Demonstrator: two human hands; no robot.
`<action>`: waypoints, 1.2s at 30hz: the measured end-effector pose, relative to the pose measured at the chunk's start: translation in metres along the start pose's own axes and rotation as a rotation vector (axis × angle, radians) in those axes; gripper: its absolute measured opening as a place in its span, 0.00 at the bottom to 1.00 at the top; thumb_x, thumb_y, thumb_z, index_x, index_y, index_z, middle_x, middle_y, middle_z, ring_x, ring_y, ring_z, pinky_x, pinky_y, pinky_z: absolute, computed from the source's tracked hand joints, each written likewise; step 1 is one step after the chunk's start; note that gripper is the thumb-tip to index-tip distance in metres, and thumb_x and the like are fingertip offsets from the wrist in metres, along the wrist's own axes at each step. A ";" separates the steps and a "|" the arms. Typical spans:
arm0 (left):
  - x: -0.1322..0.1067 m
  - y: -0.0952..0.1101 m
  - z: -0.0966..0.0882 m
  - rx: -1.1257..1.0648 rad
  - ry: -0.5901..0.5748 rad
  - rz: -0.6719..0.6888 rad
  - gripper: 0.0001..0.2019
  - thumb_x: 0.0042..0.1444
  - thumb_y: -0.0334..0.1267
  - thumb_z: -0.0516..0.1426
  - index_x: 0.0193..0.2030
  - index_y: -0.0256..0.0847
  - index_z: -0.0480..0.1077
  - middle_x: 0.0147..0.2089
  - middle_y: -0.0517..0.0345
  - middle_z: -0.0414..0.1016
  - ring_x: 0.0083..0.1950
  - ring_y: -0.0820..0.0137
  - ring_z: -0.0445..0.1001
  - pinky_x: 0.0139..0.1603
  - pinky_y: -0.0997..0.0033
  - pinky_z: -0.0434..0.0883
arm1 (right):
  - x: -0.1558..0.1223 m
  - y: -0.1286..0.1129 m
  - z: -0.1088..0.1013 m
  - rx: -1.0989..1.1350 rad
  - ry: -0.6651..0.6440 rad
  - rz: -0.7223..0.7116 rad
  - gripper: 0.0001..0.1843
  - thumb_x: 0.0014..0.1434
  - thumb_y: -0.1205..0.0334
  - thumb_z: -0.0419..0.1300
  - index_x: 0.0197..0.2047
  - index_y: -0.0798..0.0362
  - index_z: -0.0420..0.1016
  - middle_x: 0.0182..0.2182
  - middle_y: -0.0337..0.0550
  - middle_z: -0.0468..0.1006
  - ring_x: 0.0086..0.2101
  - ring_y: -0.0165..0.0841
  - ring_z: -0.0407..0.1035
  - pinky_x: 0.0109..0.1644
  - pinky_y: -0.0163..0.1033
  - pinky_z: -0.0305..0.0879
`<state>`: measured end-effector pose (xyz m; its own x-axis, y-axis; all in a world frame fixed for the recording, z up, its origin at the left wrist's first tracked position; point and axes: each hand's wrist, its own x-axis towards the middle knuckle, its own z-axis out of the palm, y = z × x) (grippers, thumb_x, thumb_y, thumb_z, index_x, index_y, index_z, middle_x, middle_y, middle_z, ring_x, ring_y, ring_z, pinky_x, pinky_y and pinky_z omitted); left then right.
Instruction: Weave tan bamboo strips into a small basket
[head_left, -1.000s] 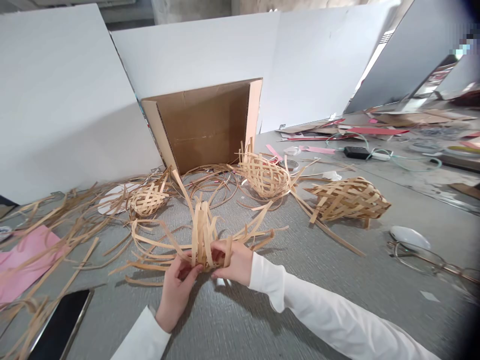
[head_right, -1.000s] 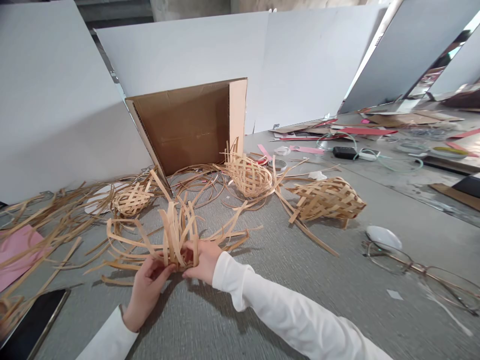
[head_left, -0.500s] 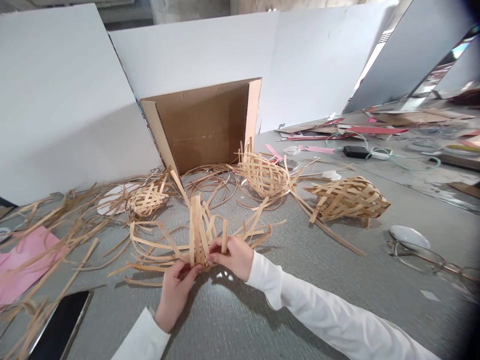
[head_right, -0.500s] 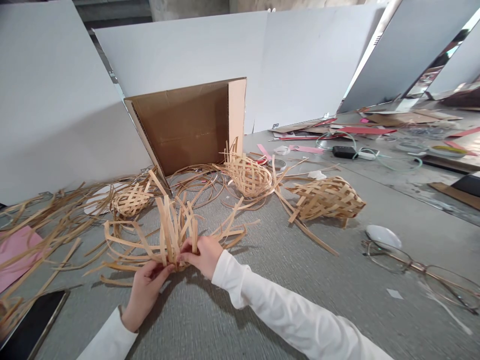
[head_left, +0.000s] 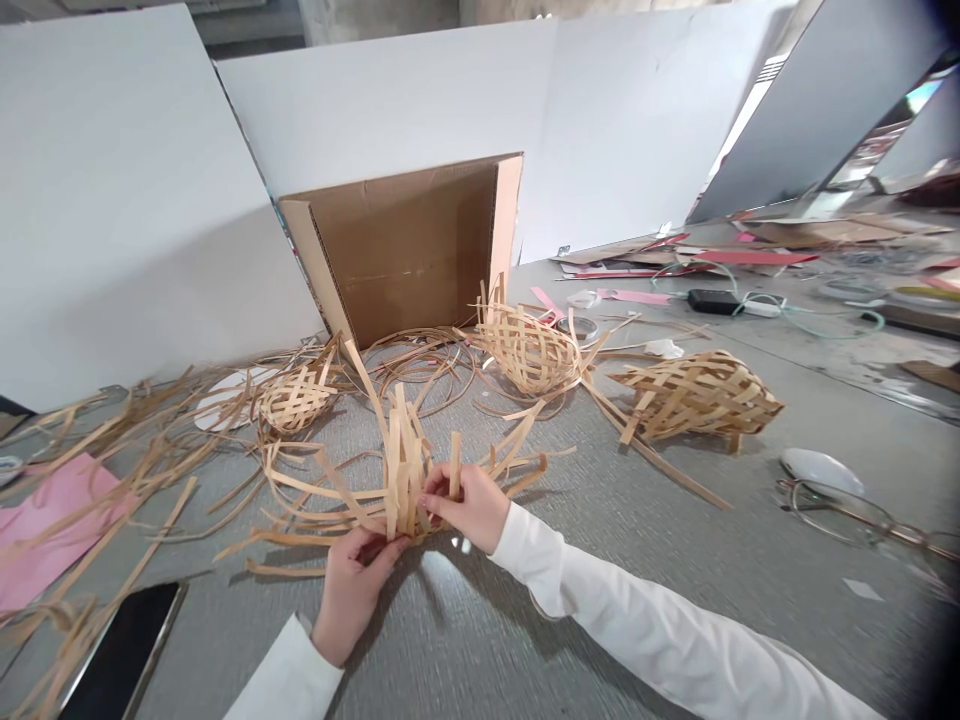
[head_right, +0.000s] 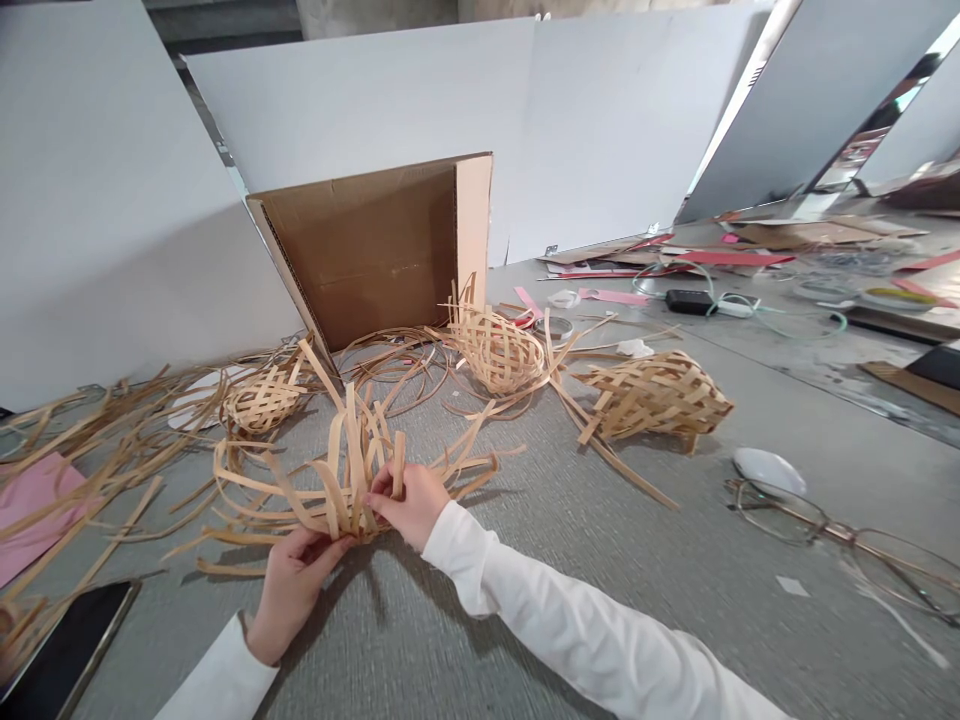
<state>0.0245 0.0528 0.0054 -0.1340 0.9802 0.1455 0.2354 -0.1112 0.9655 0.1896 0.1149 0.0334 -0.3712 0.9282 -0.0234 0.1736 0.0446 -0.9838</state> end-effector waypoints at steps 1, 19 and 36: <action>0.000 0.000 0.000 -0.009 0.000 0.001 0.06 0.42 0.33 0.61 0.30 0.38 0.75 0.31 0.53 0.80 0.33 0.64 0.78 0.36 0.69 0.74 | 0.000 0.000 0.001 0.019 0.005 -0.002 0.06 0.48 0.66 0.59 0.24 0.54 0.65 0.17 0.35 0.70 0.20 0.30 0.69 0.25 0.33 0.63; 0.000 0.003 0.003 -0.082 -0.035 0.031 0.04 0.43 0.32 0.60 0.29 0.38 0.75 0.31 0.54 0.80 0.32 0.65 0.78 0.35 0.70 0.75 | -0.009 -0.005 0.001 -0.109 -0.057 -0.112 0.04 0.45 0.69 0.62 0.23 0.55 0.70 0.16 0.33 0.70 0.20 0.27 0.65 0.25 0.31 0.58; 0.001 0.005 0.005 -0.040 -0.046 0.007 0.05 0.41 0.35 0.61 0.27 0.37 0.75 0.27 0.53 0.80 0.30 0.64 0.77 0.33 0.69 0.74 | -0.016 -0.004 0.013 0.039 -0.094 -0.067 0.06 0.47 0.72 0.59 0.27 0.54 0.65 0.16 0.28 0.65 0.17 0.24 0.65 0.23 0.28 0.59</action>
<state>0.0302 0.0536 0.0091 -0.0883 0.9858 0.1428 0.1978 -0.1232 0.9725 0.1831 0.0950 0.0349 -0.4647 0.8850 0.0280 0.1108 0.0895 -0.9898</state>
